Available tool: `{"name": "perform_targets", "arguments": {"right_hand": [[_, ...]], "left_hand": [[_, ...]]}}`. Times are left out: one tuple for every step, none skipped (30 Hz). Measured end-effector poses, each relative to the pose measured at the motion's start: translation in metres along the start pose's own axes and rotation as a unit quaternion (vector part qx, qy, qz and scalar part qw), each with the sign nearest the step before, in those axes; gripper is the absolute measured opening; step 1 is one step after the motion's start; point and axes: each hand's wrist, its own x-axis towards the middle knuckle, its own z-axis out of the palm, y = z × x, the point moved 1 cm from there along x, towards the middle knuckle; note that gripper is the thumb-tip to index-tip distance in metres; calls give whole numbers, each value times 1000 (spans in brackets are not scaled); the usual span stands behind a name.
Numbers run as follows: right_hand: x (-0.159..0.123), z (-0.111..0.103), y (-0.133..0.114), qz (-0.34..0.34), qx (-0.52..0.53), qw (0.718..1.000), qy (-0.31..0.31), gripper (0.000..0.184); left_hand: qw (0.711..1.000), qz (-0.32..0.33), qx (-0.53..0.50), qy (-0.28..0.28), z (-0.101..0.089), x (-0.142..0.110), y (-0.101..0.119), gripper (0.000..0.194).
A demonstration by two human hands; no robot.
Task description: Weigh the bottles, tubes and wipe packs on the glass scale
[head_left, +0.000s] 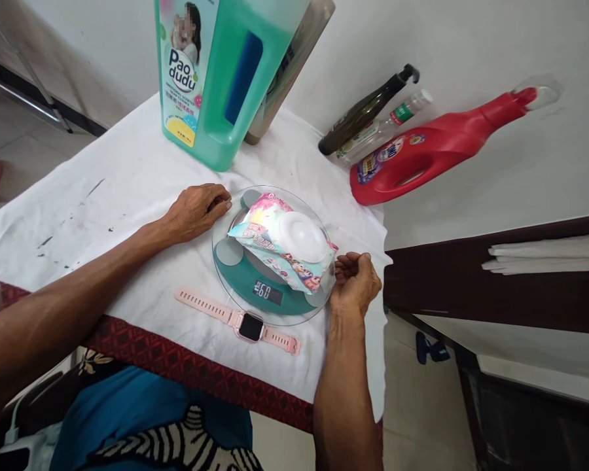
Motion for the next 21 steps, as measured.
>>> {"name": "perform_targets", "arguments": {"right_hand": [[2,0,2,0,0,1000,2,47],[3,0,4,-3,-2,1000,2,48],[4,-1,5,-6,-3,1000,1,49],[4,-1,6,-9,-4,1000,-1,50],[4,-1,7,-12,-4,1000,-3,51],[4,-1,7,-14,-4,1000,-6,52],[4,-1,8,-18,-4,1000,-7,52],[4,-1,8,-20,-6,1000,-9,52],[4,-1,8,-22,-8,1000,-9,52],[3,-1,8,-24,-13,1000,-9,52],[3,-1,8,-24,-18,999,-10,52],[3,-1,8,-24,-22,999,-11,52],[3,-1,8,-23,-25,999,-13,53],[3,-1,8,-23,-27,999,-15,53],[3,-1,8,-24,-27,999,-17,53],[3,-1,8,-25,-27,999,-20,54],[3,-1,8,-27,-25,999,-22,54],[3,-1,8,-29,-24,999,-23,54],[3,-1,8,-29,-21,999,-24,54],[2,-1,8,-28,-19,999,-24,54],[2,-1,8,-26,-18,999,-22,54]], "left_hand": [[1000,0,0,1,0,0,0,35],[1000,1,0,1,0,0,0,35],[1000,2,0,2,0,0,0,34],[1000,2,1,3,0,0,0,34],[1000,3,1,3,0,0,0,34],[1000,4,1,3,0,0,0,34],[1000,6,1,3,0,0,0,33],[1000,9,2,3,0,0,0,33],[1000,11,2,3,1,0,-1,33],[1000,13,3,3,1,0,-1,32],[1000,14,5,3,1,0,-1,32],[1000,14,7,2,1,0,-1,32],[1000,14,9,0,1,0,-1,32],[1000,12,10,-1,1,0,-1,33],[1000,10,10,-3,1,0,-1,33],[1000,8,10,-4,1,-1,-1,34],[1000,6,10,-4,1,-1,0,35],[1000,4,10,-4,1,-1,0,35],[1000,4,10,-4,1,-1,1,35],[1000,5,10,-5,1,-1,1,35],[1000,5,10,-5,0,-1,1,34]]}}
